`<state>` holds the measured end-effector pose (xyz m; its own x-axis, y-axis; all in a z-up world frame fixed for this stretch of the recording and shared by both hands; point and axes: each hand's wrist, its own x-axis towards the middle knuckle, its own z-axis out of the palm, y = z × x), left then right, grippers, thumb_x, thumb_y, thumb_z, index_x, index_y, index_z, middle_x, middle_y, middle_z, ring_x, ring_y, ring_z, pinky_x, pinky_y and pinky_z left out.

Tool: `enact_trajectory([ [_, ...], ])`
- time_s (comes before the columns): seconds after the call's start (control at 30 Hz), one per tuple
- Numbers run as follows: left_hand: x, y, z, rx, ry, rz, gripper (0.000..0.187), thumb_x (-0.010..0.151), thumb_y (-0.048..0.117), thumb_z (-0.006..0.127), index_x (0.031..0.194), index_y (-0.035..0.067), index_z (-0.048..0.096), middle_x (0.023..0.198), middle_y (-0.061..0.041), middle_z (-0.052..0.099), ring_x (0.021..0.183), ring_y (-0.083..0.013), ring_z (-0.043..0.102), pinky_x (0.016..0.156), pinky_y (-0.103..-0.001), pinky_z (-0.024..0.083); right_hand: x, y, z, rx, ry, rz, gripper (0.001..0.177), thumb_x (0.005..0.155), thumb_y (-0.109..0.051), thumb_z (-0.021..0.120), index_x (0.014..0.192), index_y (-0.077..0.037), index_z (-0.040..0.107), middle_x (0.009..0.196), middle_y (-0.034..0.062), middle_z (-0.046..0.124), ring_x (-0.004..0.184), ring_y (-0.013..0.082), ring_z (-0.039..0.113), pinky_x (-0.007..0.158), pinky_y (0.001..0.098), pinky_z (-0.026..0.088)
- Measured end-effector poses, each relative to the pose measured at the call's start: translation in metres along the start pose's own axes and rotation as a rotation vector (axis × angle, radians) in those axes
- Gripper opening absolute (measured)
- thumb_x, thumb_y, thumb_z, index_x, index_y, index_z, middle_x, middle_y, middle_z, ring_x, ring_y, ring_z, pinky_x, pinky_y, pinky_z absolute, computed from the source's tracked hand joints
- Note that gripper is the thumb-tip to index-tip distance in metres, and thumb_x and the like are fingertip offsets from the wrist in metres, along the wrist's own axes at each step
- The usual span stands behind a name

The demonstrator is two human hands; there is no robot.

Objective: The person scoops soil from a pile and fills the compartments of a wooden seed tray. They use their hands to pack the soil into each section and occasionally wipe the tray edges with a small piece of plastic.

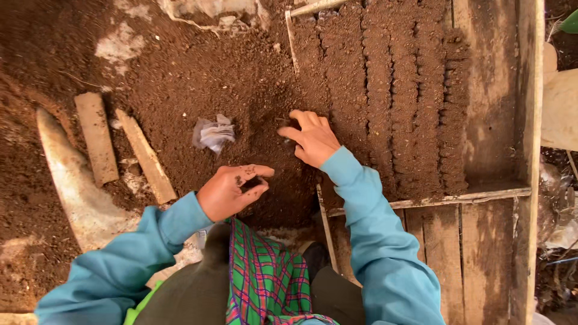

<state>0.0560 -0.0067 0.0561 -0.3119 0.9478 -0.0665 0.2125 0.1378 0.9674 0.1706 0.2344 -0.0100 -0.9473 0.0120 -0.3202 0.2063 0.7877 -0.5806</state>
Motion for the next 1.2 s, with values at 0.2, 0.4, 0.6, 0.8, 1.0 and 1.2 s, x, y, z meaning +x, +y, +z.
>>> enact_trajectory([
  [0.2,-0.016,-0.002,0.016,-0.167,0.236,0.157,0.027,0.091,-0.004,0.052,0.118,0.001,0.048,0.117,-0.023,0.062,0.11,-0.0381,0.062,0.093,-0.052,0.053,-0.036,-0.044,0.019,0.51,0.428,0.096,0.012,0.091,-0.005,0.061,0.102,-0.006,0.065,0.104,0.0115,0.065,0.097,0.0267,0.063,0.082,0.0391,0.051],
  [0.4,-0.008,-0.01,0.017,-0.238,0.321,0.069,0.071,0.075,0.028,0.085,0.127,-0.003,0.048,0.11,-0.018,0.053,0.105,-0.0336,0.057,0.096,-0.052,0.048,-0.045,-0.133,0.055,1.407,0.794,0.071,0.01,0.089,-0.01,0.065,0.087,-0.001,0.063,0.086,0.0169,0.062,0.081,0.0236,0.059,0.068,0.0327,0.05],
  [0.6,-0.014,-0.003,-0.029,0.208,0.152,0.199,0.01,0.09,0.013,0.069,0.083,0.006,0.071,0.065,-0.008,0.066,0.061,-0.0212,0.064,0.066,-0.032,0.054,-0.034,-0.134,0.081,1.035,0.734,0.069,0.008,0.085,-0.005,0.073,0.088,0.002,0.071,0.088,0.0189,0.071,0.081,0.0214,0.066,0.067,0.0303,0.049],
  [0.8,-0.01,-0.073,-0.027,0.897,0.39,0.43,0.019,0.092,0.024,0.064,0.08,0.012,0.055,0.109,-0.006,0.063,0.108,-0.0259,0.056,0.085,-0.038,0.041,0.049,-0.096,-0.007,0.534,0.766,0.008,0.017,0.096,-0.018,0.059,0.098,-0.002,0.066,0.087,0.0147,0.065,0.083,0.0265,0.064,0.076,0.0412,0.052],
  [1.0,-0.005,-0.04,-0.037,0.706,0.175,-0.007,0.015,0.09,0.021,0.056,0.105,0.02,0.056,0.112,-0.005,0.065,0.056,-0.0479,0.058,0.041,-0.06,0.044,0.18,0.003,-0.029,0.183,0.193,0.112,0.077,0.1,-0.023,0.065,0.155,-0.019,0.012,0.161,0.0234,0.006,0.15,0.0414,0.004,0.12,0.0587,0.009],
  [1.2,0.014,-0.033,-0.023,0.234,0.108,0.08,0.015,0.094,0.0,0.057,0.105,0.0,0.067,0.087,-0.025,0.069,0.074,-0.0401,0.069,0.058,-0.05,0.059,0.13,-0.003,-0.005,0.885,0.154,0.48,0.066,0.093,-0.059,0.064,0.131,-0.005,0.059,0.148,0.0221,0.04,0.142,0.0468,0.027,0.118,0.0636,0.021],
])
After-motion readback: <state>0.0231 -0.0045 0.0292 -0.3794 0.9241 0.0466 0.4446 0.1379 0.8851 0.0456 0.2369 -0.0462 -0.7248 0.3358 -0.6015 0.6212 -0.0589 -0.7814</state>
